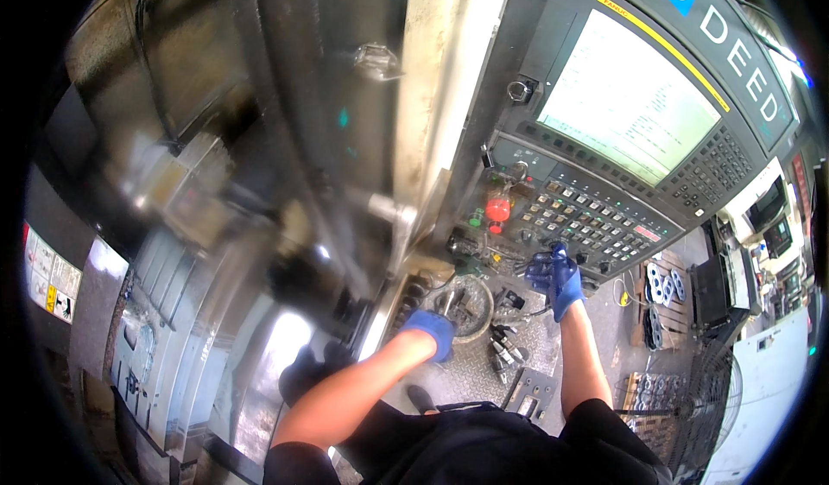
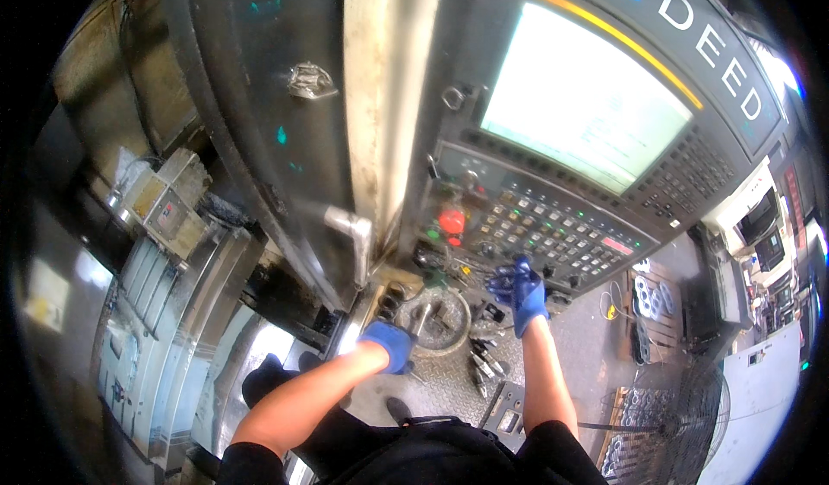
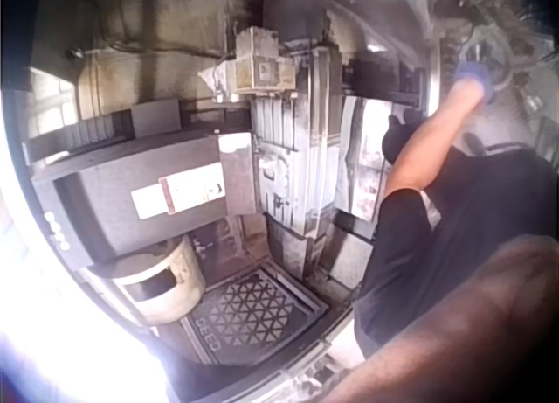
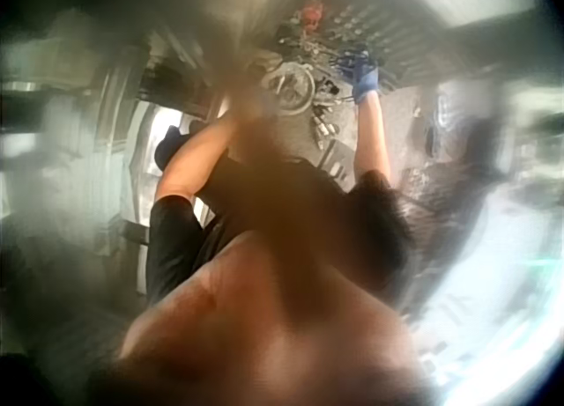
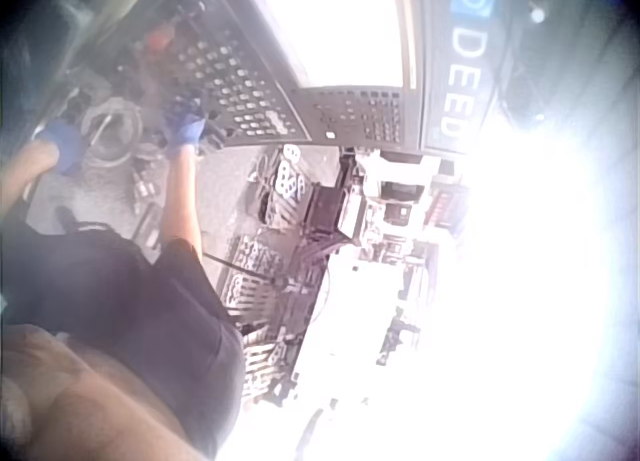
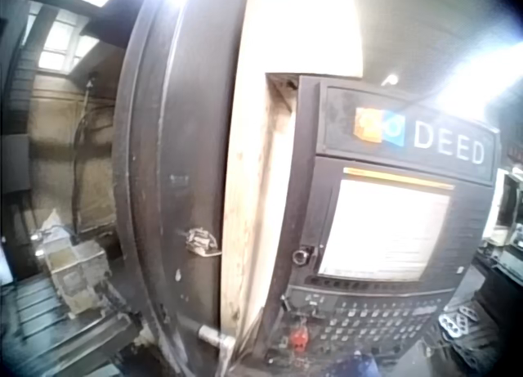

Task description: The person operates a CNC machine, interacting with the control panel and manipulating tools inside the machine enclosure. They use a digital caliper to measure a metal workpiece and adjust the machine settings via the keypad.

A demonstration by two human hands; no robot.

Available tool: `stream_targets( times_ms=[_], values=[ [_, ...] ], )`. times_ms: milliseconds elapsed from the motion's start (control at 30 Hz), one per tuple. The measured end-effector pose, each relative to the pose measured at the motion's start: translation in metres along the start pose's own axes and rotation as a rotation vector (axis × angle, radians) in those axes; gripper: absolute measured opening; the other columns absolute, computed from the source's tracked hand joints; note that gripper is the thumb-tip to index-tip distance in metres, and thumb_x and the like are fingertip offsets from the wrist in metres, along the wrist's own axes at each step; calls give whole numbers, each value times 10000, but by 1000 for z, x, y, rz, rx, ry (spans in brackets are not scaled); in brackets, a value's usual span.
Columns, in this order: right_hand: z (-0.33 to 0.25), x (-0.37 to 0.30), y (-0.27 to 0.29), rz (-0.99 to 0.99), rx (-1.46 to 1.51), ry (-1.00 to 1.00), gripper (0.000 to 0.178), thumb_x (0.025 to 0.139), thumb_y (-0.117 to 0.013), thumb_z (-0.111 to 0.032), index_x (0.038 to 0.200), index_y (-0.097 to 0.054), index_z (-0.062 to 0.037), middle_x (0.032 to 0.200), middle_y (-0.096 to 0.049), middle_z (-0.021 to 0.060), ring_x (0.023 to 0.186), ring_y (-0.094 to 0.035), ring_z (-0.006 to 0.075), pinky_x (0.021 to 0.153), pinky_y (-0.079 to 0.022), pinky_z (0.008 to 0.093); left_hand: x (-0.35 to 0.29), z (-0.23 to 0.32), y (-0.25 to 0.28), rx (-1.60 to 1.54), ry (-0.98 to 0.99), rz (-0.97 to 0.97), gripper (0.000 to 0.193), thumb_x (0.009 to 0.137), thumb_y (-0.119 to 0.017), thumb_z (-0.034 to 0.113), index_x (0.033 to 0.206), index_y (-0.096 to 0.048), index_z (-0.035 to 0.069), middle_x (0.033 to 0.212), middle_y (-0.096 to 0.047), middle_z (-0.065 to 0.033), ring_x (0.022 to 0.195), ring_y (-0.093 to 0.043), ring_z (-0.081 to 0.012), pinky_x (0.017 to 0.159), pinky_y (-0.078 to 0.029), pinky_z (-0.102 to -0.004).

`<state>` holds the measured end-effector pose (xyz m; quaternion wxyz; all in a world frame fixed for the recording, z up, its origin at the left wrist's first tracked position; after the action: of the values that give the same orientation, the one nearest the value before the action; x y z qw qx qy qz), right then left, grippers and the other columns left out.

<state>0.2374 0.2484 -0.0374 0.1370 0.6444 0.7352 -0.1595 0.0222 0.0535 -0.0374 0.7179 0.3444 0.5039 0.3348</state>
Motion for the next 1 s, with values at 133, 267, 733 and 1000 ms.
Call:
stream_targets(
  times_ms=[133, 267, 733, 1000],
  values=[
    [1, 0, 2, -5, 9, 6, 549, 1018, -471, -557, 1076, -668, -47, 828, -734, 120, 691, -727, 267, 554, -534, 350, 8, -3, -11, -9, -10, 24, 403, 846, -670, 383, 1114, -737, 91, 1150, -717, -148, 1061, -691, -322, 892, -554, -423],
    [-3, -1, 3, 29, 6, 33, 596, 998, -483, -590, 1013, -692, -33, 793, -731, 133, 672, -716, 257, 575, -554, 361, 8, -1, -7, -8, -22, 28, 390, 843, -669, 362, 1121, -738, 98, 1159, -714, -148, 1068, -689, -318, 897, -552, -421],
    [0, 11, 19, -12, 49, 67, 647, 957, -497, -653, 1174, -668, -68, 999, -724, 132, 807, -694, 281, 672, -563, 374, 19, 3, -17, 20, -30, -64, 384, 781, -732, 303, 1122, -762, 130, 1123, -738, -82, 1036, -698, -266, 851, -545, -413],
    [6, 40, 37, -15, -108, 22, 576, 936, -511, -687, 1135, -691, -177, 940, -714, 13, 777, -666, 189, 582, -465, 274, 31, 8, -24, 72, -46, -80, 434, 803, -714, 362, 1202, -735, 191, 1251, -698, -33, 1165, -642, -246, 927, -500, -420]
  ],
)
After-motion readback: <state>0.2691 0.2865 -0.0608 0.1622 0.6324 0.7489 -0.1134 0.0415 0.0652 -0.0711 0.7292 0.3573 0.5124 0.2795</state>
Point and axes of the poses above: each hand's wrist, its own x-axis towards the middle knuckle, its own y-axis out of the back of the hand, z = x × y, the point moved 7 cm from there along x, towards the middle knuckle
